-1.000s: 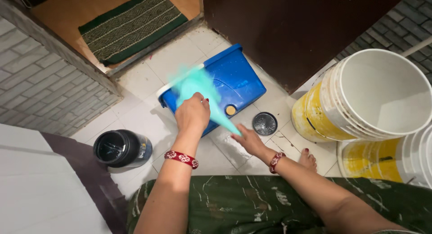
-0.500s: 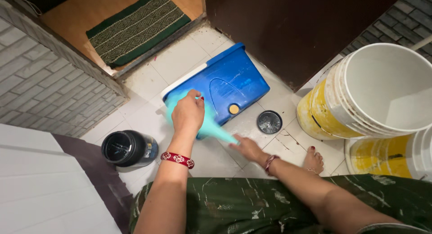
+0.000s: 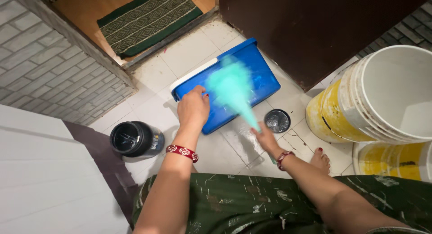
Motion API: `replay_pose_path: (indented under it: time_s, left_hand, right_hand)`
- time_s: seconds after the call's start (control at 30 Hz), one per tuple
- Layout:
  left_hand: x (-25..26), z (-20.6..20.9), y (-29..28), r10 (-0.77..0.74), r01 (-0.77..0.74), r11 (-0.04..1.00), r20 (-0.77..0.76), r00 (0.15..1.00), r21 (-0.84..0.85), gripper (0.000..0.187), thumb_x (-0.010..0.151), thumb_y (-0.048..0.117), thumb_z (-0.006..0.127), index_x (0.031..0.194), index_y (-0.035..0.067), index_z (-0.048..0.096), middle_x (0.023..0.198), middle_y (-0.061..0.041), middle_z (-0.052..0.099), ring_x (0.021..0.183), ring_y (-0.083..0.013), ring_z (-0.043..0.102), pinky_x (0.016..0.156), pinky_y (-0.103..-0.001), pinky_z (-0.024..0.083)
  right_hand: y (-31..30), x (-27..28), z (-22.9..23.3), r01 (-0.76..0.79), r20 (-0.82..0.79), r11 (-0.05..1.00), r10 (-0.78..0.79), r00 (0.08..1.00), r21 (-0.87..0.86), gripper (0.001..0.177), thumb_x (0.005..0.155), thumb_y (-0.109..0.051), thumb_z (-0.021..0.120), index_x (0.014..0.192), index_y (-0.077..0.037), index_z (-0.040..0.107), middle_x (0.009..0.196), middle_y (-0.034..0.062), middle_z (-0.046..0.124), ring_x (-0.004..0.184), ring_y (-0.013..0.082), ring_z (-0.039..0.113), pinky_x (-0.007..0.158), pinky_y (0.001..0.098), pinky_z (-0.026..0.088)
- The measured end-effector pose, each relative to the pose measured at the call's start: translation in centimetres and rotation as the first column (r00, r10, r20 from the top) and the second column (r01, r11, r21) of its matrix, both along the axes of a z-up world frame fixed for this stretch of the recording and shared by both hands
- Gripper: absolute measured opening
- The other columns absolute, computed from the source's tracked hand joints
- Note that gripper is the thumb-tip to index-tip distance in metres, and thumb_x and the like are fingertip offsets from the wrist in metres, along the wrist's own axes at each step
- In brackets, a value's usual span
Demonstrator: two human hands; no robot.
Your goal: The person cleans a blue and white spin mop bucket by hand and with a long-handled scrub brush, scrubbing the interior and the removable spinner assembly.
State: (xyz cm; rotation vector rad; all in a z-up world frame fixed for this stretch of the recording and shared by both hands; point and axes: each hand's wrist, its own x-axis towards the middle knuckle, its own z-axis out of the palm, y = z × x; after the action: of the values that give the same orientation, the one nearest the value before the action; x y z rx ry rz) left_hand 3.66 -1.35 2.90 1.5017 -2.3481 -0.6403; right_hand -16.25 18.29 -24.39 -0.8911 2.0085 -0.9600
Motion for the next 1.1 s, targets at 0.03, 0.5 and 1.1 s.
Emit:
replay_pose_path:
  time_s: [0.03, 0.5, 1.1]
  left_hand:
    - [-0.1, -0.3, -0.1, -0.01, 0.01, 1.0, 0.003, 1.0, -0.007, 0.026, 0.093, 0.022, 0.065, 0.116, 0.01, 0.071, 0.101, -0.018, 0.075, 0.095, -0.0377, 0.071, 0.084, -0.049, 0.055]
    - [0.0, -0.9, 1.0, -0.136, 0.138, 0.99, 0.136, 0.981, -0.011, 0.034, 0.091, 0.028, 0.069, 0.119, 0.01, 0.07, 0.113, -0.015, 0.071, 0.109, -0.0355, 0.064, 0.091, -0.051, 0.05]
    - [-1.1, -0.4, 0.8, -0.126, 0.128, 0.992, 0.106, 0.986, -0.011, 0.036, 0.09, 0.027, 0.07, 0.122, 0.01, 0.068, 0.116, -0.013, 0.069, 0.111, -0.0349, 0.061, 0.093, -0.053, 0.046]
  right_hand:
    - [-0.1, 0.8, 0.1, -0.174, -0.028, 0.977, 0.179, 0.984, 0.123, 0.029, 0.101, -0.039, 0.059, 0.114, -0.013, 0.058, 0.06, 0.015, 0.063, 0.047, 0.0236, 0.058, 0.048, 0.0409, 0.045]
    - [3.3, -8.2, -5.0, 0.748, 0.42, 0.661, -0.696, 0.582, 0.058, 0.015, 0.105, -0.018, 0.057, 0.105, -0.003, 0.055, 0.066, 0.0052, 0.053, 0.049, 0.0177, 0.051, 0.042, 0.0378, 0.044]
    - [8.4, -14.7, -0.9, 0.619, 0.099, 0.765, -0.64, 0.762, 0.176, 0.028, 0.105, -0.03, 0.059, 0.114, -0.004, 0.062, 0.064, 0.0073, 0.054, 0.05, 0.0211, 0.054, 0.048, 0.0375, 0.045]
